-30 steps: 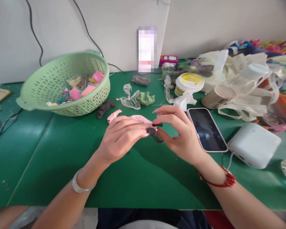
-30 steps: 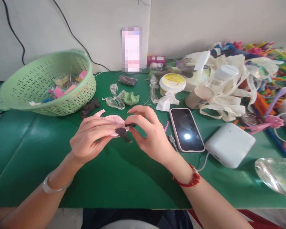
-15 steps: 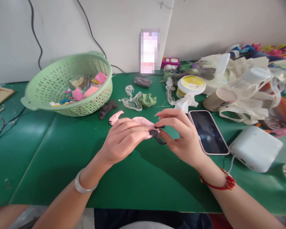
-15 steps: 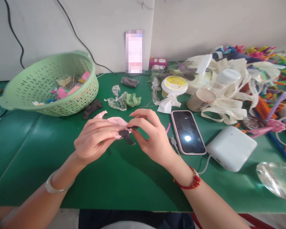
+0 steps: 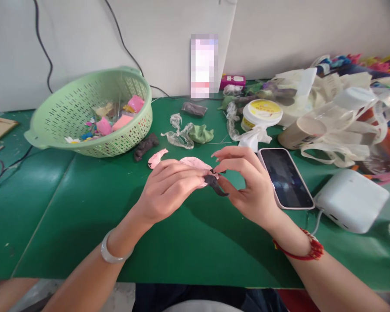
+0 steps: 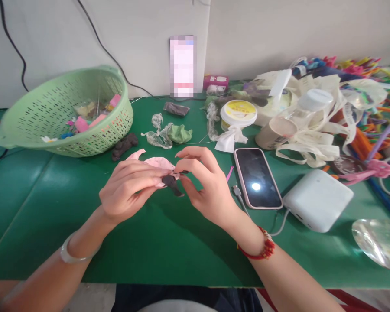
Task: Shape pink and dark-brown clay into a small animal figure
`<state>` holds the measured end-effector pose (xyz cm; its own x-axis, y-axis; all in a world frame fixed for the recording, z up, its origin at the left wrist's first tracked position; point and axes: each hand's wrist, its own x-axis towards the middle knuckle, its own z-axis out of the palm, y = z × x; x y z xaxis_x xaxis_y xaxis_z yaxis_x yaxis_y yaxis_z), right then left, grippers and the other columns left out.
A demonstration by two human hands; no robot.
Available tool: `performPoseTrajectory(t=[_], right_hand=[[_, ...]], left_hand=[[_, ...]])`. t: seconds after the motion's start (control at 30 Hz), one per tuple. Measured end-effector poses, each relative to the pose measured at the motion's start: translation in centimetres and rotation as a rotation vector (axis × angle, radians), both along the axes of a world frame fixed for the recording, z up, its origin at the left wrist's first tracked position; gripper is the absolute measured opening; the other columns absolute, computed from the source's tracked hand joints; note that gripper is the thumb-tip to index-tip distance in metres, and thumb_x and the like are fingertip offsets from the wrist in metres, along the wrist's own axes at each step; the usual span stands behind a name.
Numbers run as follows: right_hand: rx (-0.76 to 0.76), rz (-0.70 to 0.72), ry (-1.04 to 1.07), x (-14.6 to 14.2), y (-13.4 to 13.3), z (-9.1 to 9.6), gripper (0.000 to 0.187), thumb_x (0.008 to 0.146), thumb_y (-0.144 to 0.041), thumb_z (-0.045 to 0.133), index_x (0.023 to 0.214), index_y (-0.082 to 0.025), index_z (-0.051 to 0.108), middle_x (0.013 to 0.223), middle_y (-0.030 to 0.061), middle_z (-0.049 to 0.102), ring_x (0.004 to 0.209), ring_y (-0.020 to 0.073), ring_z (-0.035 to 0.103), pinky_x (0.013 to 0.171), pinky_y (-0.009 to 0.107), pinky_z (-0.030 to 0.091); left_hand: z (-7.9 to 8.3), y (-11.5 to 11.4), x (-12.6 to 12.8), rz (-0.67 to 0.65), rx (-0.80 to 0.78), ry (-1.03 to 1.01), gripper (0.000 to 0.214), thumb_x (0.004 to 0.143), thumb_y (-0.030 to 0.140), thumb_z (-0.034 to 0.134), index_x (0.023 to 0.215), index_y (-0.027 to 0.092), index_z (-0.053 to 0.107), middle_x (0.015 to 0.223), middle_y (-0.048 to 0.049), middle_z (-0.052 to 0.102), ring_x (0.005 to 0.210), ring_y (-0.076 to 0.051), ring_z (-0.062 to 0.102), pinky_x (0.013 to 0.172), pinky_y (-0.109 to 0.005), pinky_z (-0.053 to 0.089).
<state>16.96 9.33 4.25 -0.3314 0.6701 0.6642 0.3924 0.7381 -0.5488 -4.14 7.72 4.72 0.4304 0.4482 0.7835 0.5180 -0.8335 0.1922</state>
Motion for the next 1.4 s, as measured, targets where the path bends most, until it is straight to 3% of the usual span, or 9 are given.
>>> performPoseTrajectory(t=[0.33, 0.5, 0.6, 0.7, 0.8, 0.93, 1.2, 1.4], right_hand=[[0.009, 0.001, 0.027, 0.0, 0.1, -0.2, 0.017, 0.091, -0.010, 0.060, 0.093, -0.027, 0.059, 0.111, 0.0072, 0.064, 0.099, 0.0224, 0.065, 0.085, 0.043, 0.056], [-0.001, 0.003, 0.027, 0.0, 0.1, -0.1, 0.016, 0.092, -0.012, 0.061, 0.097, -0.027, 0.060, 0.111, 0.0076, 0.065, 0.102, 0.0235, 0.065, 0.087, 0.043, 0.055], [-0.082, 0.014, 0.074, 0.0, 0.1, 0.1, 0.024, 0.092, -0.016, 0.064, 0.114, -0.027, 0.061, 0.114, 0.0087, 0.066, 0.108, 0.0251, 0.064, 0.091, 0.043, 0.054], [-0.282, 0.044, 0.140, 0.1, 0.2, 0.0, 0.035, 0.090, -0.020, 0.069, 0.123, -0.027, 0.060, 0.121, 0.0078, 0.066, 0.108, 0.0235, 0.064, 0.094, 0.041, 0.054], [-0.539, 0.099, 0.248, 0.0, 0.4, -0.2, 0.032, 0.087, -0.029, 0.075, 0.117, -0.025, 0.064, 0.120, 0.0061, 0.069, 0.101, 0.0207, 0.067, 0.090, 0.038, 0.056], [-0.810, 0.098, 0.368, -0.5, 0.5, -0.5, 0.033, 0.083, -0.041, 0.079, 0.108, -0.022, 0.069, 0.112, 0.0058, 0.073, 0.086, 0.0172, 0.068, 0.080, 0.034, 0.057], [-0.884, 0.081, 0.435, -0.5, 0.6, -0.7, 0.029, 0.078, -0.040, 0.082, 0.099, -0.021, 0.074, 0.104, 0.0056, 0.075, 0.088, 0.0182, 0.067, 0.083, 0.036, 0.055], [-1.026, 0.126, 0.499, -1.0, 0.3, -0.7, 0.039, 0.073, -0.043, 0.086, 0.102, -0.022, 0.073, 0.108, 0.0060, 0.074, 0.089, 0.0177, 0.065, 0.077, 0.032, 0.056]], left_hand=[[-0.2, 0.2, 0.1, 0.012, 0.003, -0.026, 0.018, 0.090, 0.011, 0.068, 0.101, 0.025, 0.065, 0.105, -0.0007, 0.081, 0.094, -0.015, 0.077, 0.094, -0.033, 0.055], [-0.5, -0.1, 0.5, 0.023, -0.096, -0.099, 0.014, 0.090, 0.014, 0.070, 0.097, 0.025, 0.066, 0.099, 0.0006, 0.081, 0.091, -0.016, 0.076, 0.093, -0.035, 0.056], [-0.5, -0.6, 1.1, 0.122, -0.319, -0.350, 0.012, 0.087, 0.022, 0.075, 0.094, 0.023, 0.066, 0.090, 0.0005, 0.079, 0.089, -0.017, 0.077, 0.091, -0.035, 0.058], [-0.5, -0.5, 1.5, 0.172, -0.721, -0.690, 0.028, 0.080, 0.035, 0.082, 0.095, 0.021, 0.063, 0.091, -0.0019, 0.077, 0.086, -0.017, 0.076, 0.081, -0.030, 0.059], [-0.7, -0.2, 1.7, 0.129, -1.092, -0.928, 0.042, 0.071, 0.042, 0.088, 0.096, 0.020, 0.062, 0.086, -0.0019, 0.075, 0.081, -0.017, 0.074, 0.070, -0.026, 0.058], [-0.9, 0.0, 1.9, 0.101, -1.308, -1.073, 0.047, 0.064, 0.040, 0.092, 0.095, 0.019, 0.062, 0.088, -0.0014, 0.074, 0.081, -0.015, 0.071, 0.073, -0.027, 0.057], [-0.8, 0.0, 2.1, 0.109, -1.371, -1.119, 0.050, 0.061, 0.038, 0.093, 0.096, 0.019, 0.063, 0.087, -0.0008, 0.075, 0.080, -0.013, 0.069, 0.076, -0.025, 0.053], [-0.8, 0.1, 2.1, 0.111, -1.325, -1.142, 0.049, 0.061, 0.038, 0.093, 0.094, 0.018, 0.064, 0.086, 0.0002, 0.073, 0.081, -0.012, 0.068, 0.077, -0.025, 0.053]])
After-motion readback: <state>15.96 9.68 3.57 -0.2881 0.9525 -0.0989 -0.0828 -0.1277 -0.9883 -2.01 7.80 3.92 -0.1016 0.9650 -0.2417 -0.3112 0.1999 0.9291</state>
